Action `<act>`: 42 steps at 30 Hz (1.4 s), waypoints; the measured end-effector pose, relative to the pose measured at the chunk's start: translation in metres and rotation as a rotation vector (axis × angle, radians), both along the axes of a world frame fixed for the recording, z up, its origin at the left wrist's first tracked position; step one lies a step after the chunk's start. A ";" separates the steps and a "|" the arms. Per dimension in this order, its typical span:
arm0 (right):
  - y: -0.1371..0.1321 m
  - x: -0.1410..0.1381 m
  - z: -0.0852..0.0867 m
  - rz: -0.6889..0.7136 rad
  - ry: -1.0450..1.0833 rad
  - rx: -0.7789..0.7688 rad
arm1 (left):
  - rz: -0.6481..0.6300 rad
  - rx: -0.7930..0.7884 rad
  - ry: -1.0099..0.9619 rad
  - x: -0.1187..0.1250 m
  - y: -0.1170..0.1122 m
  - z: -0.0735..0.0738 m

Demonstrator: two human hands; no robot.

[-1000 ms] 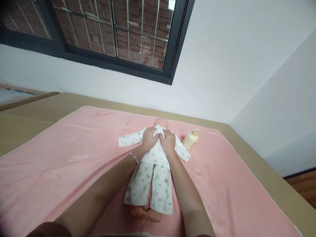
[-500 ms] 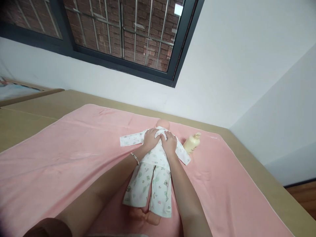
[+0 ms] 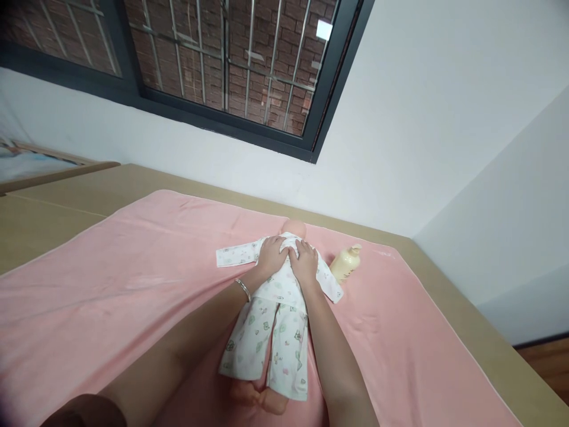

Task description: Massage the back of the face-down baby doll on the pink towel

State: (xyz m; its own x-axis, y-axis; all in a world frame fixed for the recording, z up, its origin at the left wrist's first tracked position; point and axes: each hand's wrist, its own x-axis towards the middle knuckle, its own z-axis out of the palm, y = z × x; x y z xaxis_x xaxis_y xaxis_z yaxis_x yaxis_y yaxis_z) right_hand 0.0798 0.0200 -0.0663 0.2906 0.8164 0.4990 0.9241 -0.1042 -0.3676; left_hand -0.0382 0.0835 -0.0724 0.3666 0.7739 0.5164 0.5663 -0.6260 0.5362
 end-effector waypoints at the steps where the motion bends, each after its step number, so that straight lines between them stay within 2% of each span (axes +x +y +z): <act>1: -0.001 -0.001 0.000 0.001 0.001 0.012 | 0.011 0.011 0.003 0.000 -0.002 0.001; 6: -0.005 -0.005 -0.001 -0.070 0.019 0.076 | 0.069 0.010 -0.007 -0.001 -0.008 0.003; 14: 0.003 0.002 -0.002 -0.029 0.079 -0.062 | -0.004 -0.021 0.011 0.001 0.001 0.000; 19: 0.001 0.001 -0.002 -0.005 0.089 0.067 | 0.036 0.006 -0.033 -0.001 -0.004 0.002; 23: -0.004 -0.004 -0.002 -0.075 0.104 0.141 | 0.066 -0.011 -0.051 -0.001 -0.006 0.002; 26: -0.003 -0.006 -0.001 -0.092 0.112 0.094 | 0.055 -0.064 -0.050 0.001 -0.001 0.000; 29: 0.000 -0.003 0.001 -0.069 0.091 -0.027 | 0.022 -0.114 -0.007 0.003 0.004 -0.003; 33: 0.004 0.003 0.000 -0.029 0.067 -0.120 | -0.058 -0.085 0.021 0.001 0.007 -0.002; 37: 0.003 0.003 -0.003 0.001 0.067 -0.020 | -0.120 -0.021 0.001 -0.002 0.005 0.002; 42: -0.005 -0.008 -0.001 -0.110 0.094 0.107 | -0.053 -0.017 -0.067 -0.002 0.000 0.002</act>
